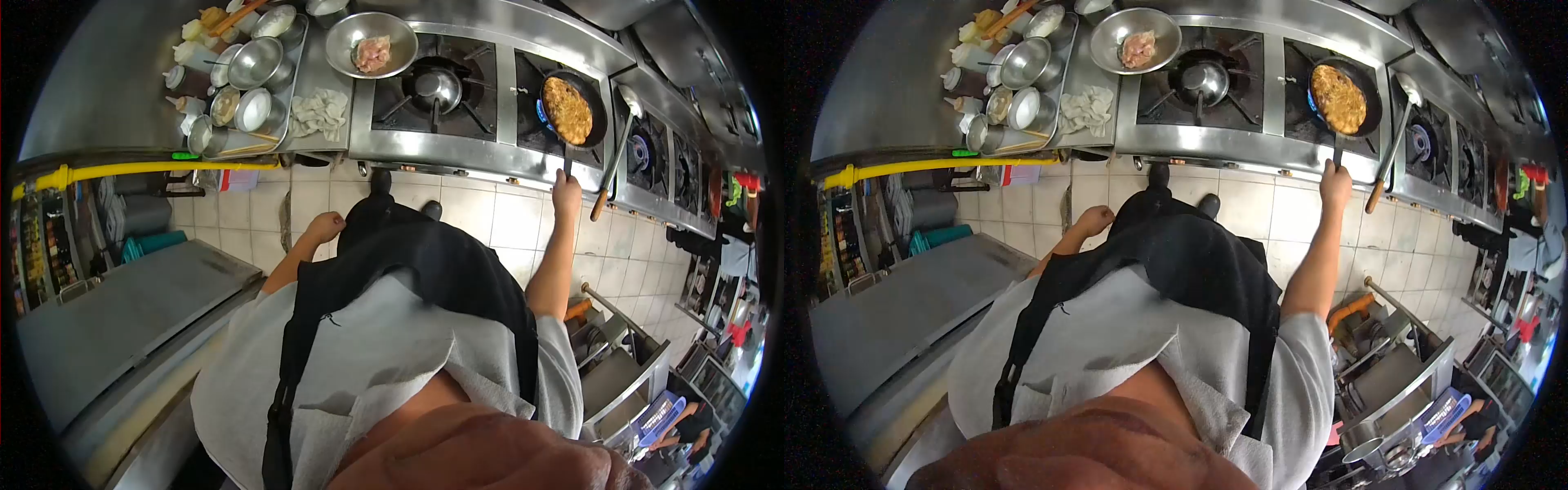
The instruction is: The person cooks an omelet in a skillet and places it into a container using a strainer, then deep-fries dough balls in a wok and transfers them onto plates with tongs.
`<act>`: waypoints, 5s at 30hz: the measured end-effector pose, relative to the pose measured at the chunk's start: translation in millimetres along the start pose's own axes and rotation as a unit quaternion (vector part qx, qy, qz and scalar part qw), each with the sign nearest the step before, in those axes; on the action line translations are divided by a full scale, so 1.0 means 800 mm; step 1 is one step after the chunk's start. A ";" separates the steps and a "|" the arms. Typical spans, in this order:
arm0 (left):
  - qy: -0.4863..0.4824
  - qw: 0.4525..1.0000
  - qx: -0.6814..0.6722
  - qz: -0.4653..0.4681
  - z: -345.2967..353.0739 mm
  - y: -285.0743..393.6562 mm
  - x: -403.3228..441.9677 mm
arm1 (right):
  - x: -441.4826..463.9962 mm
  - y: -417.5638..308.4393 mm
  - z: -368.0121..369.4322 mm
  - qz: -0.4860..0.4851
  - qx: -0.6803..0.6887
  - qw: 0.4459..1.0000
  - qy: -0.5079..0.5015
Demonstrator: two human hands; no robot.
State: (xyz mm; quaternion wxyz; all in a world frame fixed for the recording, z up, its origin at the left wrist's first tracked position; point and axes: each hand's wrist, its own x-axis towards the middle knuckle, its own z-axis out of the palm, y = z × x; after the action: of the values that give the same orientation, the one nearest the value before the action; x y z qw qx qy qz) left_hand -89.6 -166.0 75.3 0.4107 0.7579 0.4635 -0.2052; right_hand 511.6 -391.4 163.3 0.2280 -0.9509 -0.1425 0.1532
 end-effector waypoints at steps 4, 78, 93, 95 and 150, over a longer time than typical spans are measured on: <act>-0.072 0.991 0.105 -0.049 -0.001 -0.016 -0.008 | -0.015 -0.019 -0.017 -0.035 0.006 0.999 0.003; -0.024 0.998 -0.048 -0.021 -0.011 0.026 -0.008 | -0.024 -0.005 -0.004 -0.012 -0.016 0.999 0.042; -0.029 0.999 -0.028 -0.004 0.004 0.014 0.000 | 0.005 -0.039 0.010 0.028 0.090 0.995 0.023; -0.020 0.999 -0.031 0.017 0.008 0.005 0.002 | -0.027 -0.029 0.001 0.012 0.090 0.995 0.028; -0.038 0.999 -0.022 -0.009 -0.013 0.038 0.010 | -0.033 0.005 -0.037 -0.039 0.041 0.998 -0.018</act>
State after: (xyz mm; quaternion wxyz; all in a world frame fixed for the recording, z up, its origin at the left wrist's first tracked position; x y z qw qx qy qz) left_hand -60.1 -160.1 89.0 0.4428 0.7362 0.4586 -0.2270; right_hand 498.8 -415.0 192.5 0.2700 -0.9315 -0.1774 0.1671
